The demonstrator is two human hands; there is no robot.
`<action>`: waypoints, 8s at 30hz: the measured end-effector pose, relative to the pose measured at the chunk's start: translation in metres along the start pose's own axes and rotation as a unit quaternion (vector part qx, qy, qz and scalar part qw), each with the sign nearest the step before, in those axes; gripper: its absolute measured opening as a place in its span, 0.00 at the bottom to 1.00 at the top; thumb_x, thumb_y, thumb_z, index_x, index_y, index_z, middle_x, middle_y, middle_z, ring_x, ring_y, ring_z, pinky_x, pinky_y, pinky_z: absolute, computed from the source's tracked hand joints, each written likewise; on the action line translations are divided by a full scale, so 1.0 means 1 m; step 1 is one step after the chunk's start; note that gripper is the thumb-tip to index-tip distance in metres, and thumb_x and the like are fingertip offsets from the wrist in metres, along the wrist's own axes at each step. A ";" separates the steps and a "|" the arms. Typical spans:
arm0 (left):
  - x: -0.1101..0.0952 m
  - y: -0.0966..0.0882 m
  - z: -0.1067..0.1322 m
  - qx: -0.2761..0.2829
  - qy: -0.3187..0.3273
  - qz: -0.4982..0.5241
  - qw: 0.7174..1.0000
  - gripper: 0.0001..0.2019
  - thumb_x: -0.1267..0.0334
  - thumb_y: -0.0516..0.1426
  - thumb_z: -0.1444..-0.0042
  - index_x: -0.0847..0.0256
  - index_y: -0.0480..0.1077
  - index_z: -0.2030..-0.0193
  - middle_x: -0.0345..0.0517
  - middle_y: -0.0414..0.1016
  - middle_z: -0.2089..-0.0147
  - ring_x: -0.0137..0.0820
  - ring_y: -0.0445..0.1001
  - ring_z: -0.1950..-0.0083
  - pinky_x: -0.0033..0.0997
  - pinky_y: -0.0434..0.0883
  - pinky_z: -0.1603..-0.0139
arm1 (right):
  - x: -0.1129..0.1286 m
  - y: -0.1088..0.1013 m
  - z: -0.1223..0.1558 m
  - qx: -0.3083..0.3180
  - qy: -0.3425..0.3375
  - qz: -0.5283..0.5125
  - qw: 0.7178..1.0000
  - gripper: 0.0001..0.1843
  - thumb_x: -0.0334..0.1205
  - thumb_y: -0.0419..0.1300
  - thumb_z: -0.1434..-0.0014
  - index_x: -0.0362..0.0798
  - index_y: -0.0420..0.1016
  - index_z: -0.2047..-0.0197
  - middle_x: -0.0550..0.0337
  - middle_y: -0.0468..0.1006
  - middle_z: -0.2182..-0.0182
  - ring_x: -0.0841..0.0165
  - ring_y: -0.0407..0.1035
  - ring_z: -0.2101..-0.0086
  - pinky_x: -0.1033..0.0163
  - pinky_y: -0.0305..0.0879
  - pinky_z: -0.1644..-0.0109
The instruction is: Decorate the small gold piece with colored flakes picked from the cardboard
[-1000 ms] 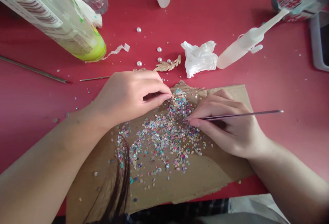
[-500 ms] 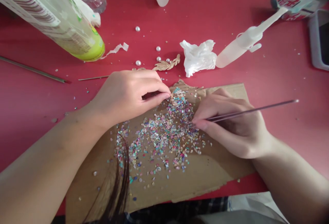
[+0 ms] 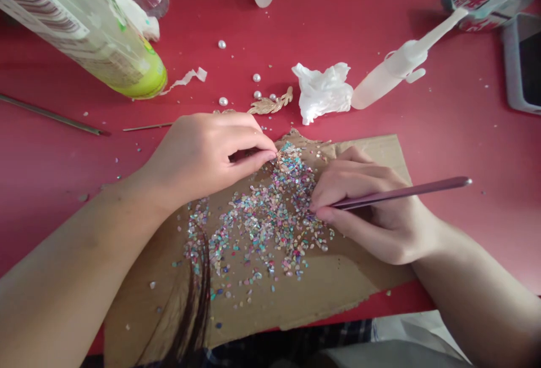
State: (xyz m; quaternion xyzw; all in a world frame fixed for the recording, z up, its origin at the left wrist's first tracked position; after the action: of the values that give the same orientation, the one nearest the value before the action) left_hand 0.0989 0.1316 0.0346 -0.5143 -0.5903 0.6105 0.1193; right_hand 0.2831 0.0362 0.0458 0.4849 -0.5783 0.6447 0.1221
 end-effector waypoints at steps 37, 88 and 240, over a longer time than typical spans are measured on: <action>0.000 0.000 -0.001 0.011 -0.014 -0.003 1.000 0.13 0.54 0.53 0.34 0.49 0.79 0.60 0.37 0.83 0.56 0.31 0.80 0.55 0.31 0.71 0.56 | 0.001 -0.002 0.000 -0.015 0.004 0.038 0.999 0.09 0.34 0.55 0.34 0.50 0.71 0.67 0.65 0.76 0.74 0.71 0.67 0.73 0.54 0.57 0.58; 0.000 0.000 0.000 -0.001 0.013 -0.018 1.000 0.13 0.56 0.54 0.33 0.53 0.80 0.59 0.38 0.83 0.57 0.30 0.80 0.56 0.29 0.71 0.58 | 0.003 0.000 0.000 -0.007 -0.001 0.030 1.000 0.09 0.35 0.57 0.33 0.49 0.72 0.67 0.66 0.76 0.74 0.73 0.67 0.72 0.56 0.55 0.56; -0.020 0.001 0.008 -0.041 0.238 -0.132 0.961 0.07 0.57 0.57 0.34 0.52 0.77 0.61 0.35 0.83 0.63 0.29 0.80 0.65 0.33 0.69 0.71 | 0.009 -0.001 0.000 -0.092 0.006 0.079 0.993 0.06 0.32 0.61 0.36 0.51 0.71 0.65 0.64 0.80 0.72 0.69 0.72 0.69 0.53 0.62 0.56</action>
State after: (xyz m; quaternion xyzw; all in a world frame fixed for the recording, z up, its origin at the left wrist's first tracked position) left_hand 0.1024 0.1118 0.0412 -0.5672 -0.6320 0.4242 0.3145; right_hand 0.2790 0.0329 0.0531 0.4203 -0.6712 0.5990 0.1185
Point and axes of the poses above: each hand's wrist, its own z-axis away from the middle knuckle, its own y-axis out of the palm, x = y × z, the point moved 4 cm from there along -z, towards the middle knuckle
